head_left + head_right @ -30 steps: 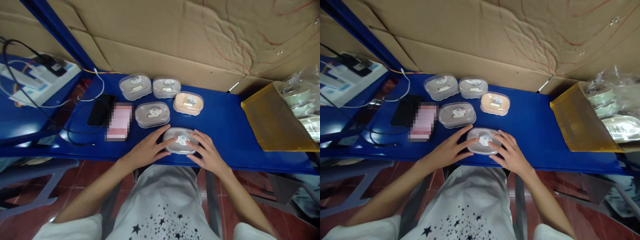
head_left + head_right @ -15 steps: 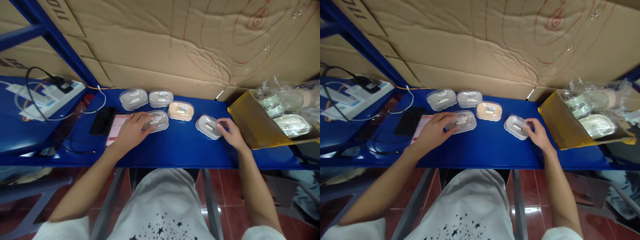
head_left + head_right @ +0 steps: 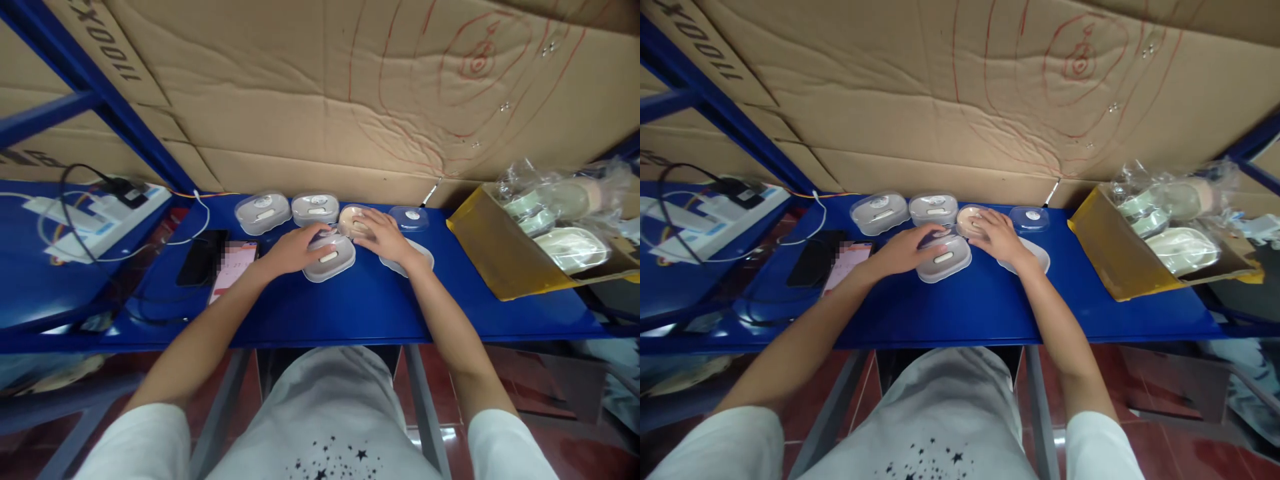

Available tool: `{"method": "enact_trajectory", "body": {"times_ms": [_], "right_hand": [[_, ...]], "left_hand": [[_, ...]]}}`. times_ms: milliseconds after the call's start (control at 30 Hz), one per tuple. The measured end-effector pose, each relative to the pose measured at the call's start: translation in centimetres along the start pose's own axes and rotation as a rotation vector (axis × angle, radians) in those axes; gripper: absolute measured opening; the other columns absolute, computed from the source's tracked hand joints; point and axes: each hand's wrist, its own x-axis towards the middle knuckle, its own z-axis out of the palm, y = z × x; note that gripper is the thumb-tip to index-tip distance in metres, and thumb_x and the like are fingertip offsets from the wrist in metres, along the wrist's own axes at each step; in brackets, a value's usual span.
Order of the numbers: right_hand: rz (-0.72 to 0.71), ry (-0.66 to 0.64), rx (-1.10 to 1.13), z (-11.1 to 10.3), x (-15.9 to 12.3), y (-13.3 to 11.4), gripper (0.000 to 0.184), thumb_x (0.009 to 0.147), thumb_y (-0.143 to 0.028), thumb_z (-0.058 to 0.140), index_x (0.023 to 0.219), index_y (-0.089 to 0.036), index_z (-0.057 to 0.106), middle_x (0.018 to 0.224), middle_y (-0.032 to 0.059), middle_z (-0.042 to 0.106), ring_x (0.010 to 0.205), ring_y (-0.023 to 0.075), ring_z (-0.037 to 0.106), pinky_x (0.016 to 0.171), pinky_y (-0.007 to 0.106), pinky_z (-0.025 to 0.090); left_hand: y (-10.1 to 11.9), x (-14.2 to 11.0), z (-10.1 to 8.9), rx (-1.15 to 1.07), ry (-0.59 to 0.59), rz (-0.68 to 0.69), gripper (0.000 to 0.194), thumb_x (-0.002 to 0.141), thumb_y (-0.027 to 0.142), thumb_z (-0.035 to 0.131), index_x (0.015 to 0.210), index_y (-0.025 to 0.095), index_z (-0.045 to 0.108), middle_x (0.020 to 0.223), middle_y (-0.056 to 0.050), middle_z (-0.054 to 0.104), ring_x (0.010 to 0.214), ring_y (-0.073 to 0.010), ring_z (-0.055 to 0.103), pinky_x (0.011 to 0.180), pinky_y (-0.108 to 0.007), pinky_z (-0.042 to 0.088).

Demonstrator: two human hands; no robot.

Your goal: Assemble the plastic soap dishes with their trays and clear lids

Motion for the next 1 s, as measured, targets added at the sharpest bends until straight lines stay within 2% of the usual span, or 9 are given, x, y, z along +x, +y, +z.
{"method": "enact_trajectory", "body": {"times_ms": [100,167,300,367,467,633,767,833,1000], "right_hand": [[0.075,0.051,-0.027,0.2,-0.1,-0.4,0.042,0.111,-0.05,0.052,0.143,-0.03,0.07,0.154,0.0096,0.066,0.14,0.0349,0.057,0.116,0.055,0.042],[0.118,0.077,-0.044,-0.2,-0.8,0.0,0.044,0.112,-0.052,0.047,0.14,-0.028,0.071,0.148,0.012,0.069,0.135,0.0373,0.058,0.114,0.057,0.042],[0.188,0.113,-0.076,-0.5,-1.8,0.7,0.052,0.114,-0.052,0.035,0.142,-0.024,0.069,0.139,0.0162,0.07,0.132,0.0392,0.059,0.112,0.061,0.043],[0.199,0.109,-0.055,-0.4,-1.8,0.8,0.057,0.11,-0.061,0.044,0.146,-0.023,0.066,0.145,0.0179,0.067,0.135,0.041,0.059,0.11,0.061,0.046],[0.197,0.094,0.009,-0.1,-1.8,0.8,0.067,0.103,-0.07,0.055,0.15,-0.023,0.063,0.154,0.0188,0.061,0.139,0.0415,0.06,0.106,0.058,0.053],[0.221,0.107,0.044,0.2,-1.8,1.4,0.056,0.113,-0.057,0.036,0.152,-0.025,0.06,0.148,0.0123,0.07,0.132,0.031,0.068,0.109,0.049,0.055],[0.28,0.171,-0.01,-0.2,-1.6,1.5,0.053,0.112,-0.047,0.037,0.154,-0.024,0.06,0.153,0.0144,0.067,0.145,0.0381,0.057,0.121,0.063,0.041],[0.269,0.177,-0.067,-0.8,-1.6,1.0,0.051,0.113,-0.039,0.034,0.152,-0.023,0.062,0.154,0.0144,0.066,0.149,0.0388,0.053,0.123,0.065,0.034],[0.134,-0.033,-0.138,-1.5,-2.3,-1.2,0.042,0.112,-0.046,0.044,0.125,-0.023,0.076,0.128,0.0132,0.079,0.12,0.0355,0.069,0.108,0.052,0.046]], "left_hand": [[-0.5,-0.4,1.5,0.041,0.065,0.019,0.057,0.105,0.057,0.06,0.151,0.024,0.059,0.167,-0.014,0.053,0.152,-0.037,0.053,0.124,-0.055,0.042],[-0.3,-0.9,2.3,0.107,0.126,0.072,0.053,0.107,0.052,0.059,0.151,0.023,0.061,0.171,-0.016,0.046,0.156,-0.0384,0.046,0.127,-0.058,0.037],[1.3,-1.6,2.4,0.284,0.274,0.207,0.04,0.11,0.046,0.058,0.14,0.023,0.07,0.156,-0.017,0.058,0.143,-0.0379,0.056,0.12,-0.056,0.041],[2.3,-2.2,2.3,0.347,0.254,0.255,0.037,0.108,0.05,0.062,0.129,0.023,0.075,0.144,-0.016,0.065,0.132,-0.0367,0.062,0.112,-0.053,0.046],[3.3,-2.9,2.5,0.435,0.114,0.301,0.039,0.103,0.052,0.069,0.127,0.021,0.074,0.132,-0.016,0.069,0.121,-0.036,0.065,0.103,-0.05,0.048],[3.2,-3.0,3.4,0.425,0.025,0.323,0.032,0.106,0.032,0.065,0.136,0.021,0.071,0.127,-0.013,0.072,0.119,-0.0325,0.067,0.103,-0.046,0.049],[3.1,-2.8,3.2,0.315,0.047,0.309,0.033,0.112,0.032,0.054,0.14,0.026,0.069,0.135,-0.01,0.072,0.128,-0.0298,0.065,0.108,-0.044,0.048],[3.4,-2.8,3.0,0.239,0.062,0.274,0.034,0.113,0.033,0.05,0.14,0.025,0.069,0.139,-0.01,0.072,0.131,-0.0301,0.064,0.109,-0.045,0.047],[3.8,-2.9,3.2,0.209,0.037,0.207,0.032,0.114,0.032,0.047,0.138,0.022,0.066,0.135,-0.012,0.074,0.127,-0.0323,0.066,0.11,-0.053,0.039]]}}
